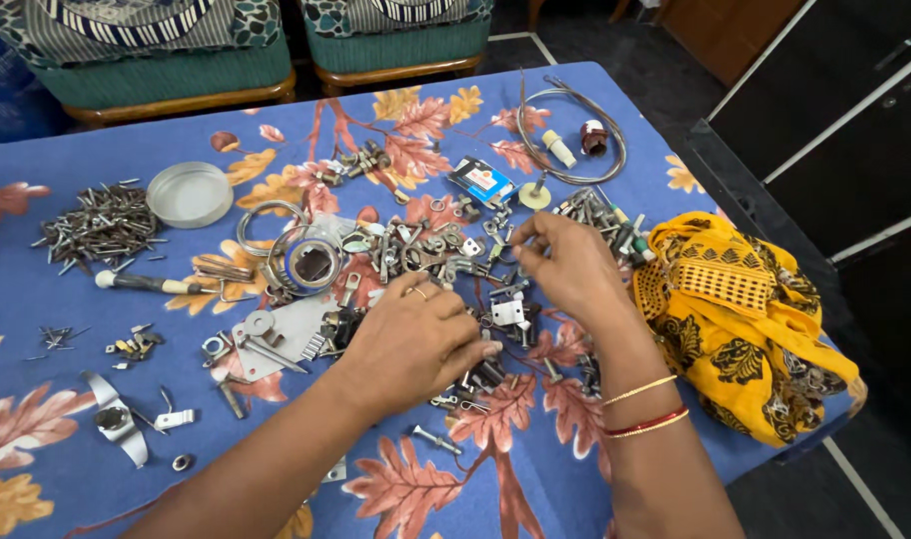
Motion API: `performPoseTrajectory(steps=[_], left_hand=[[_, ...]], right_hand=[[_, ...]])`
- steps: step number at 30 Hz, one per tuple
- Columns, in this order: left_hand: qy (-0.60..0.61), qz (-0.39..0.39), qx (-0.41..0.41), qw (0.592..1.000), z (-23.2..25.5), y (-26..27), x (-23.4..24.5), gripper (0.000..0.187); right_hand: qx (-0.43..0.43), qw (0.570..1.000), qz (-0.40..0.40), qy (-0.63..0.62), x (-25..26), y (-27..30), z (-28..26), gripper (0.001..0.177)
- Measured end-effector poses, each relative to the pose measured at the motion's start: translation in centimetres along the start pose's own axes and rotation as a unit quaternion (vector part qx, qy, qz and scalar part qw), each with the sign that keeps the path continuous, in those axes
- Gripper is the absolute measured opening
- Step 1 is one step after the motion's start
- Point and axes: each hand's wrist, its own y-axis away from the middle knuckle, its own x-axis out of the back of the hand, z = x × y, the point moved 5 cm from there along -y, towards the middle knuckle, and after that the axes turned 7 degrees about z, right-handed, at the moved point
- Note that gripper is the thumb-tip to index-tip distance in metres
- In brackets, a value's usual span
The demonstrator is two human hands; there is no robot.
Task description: The person sorts various metal hardware components, including screws, nuts, and hinges, on a table. They handle the items by hand, separating them into different groups based on their type and size.
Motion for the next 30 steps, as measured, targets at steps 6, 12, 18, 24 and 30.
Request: performPoseTrajectory(steps=[6,12,18,24,30], left_hand=[[-0.065,0.147,0.031,0.987,-0.2,0.0,1.8,0.022],[-0.150,0.064,0.130,0.978,-1.1,0.0,1.0,0.053],[-0.148,0.066,0.160,0.974,-1.5,0.0,1.4,0.052],[-0.150,0.071,0.152,0.974,-2.4,0.4,0.9,0.025],[-0.130,0.072,0.147,0.978,-2.5,0.5,1.2,0.027]], right_hand=[[0.054,0.993,-0.101,0.009,-2.4,1.0,-2.9,0.025],[0.068,0.985,-0.030,0.154,-2.8,0.8,-2.4,0.022],[-0.034,0.996,0.011,0.086,0.3,-0.3,2.3,0.023],[-0.120,0.971,-0.060,-0.199,-0.3,-0.3,4.0,0.012],[-0.133,0.957,-0.127,-0.223,-2.0,-0.1,3.7,0.012]])
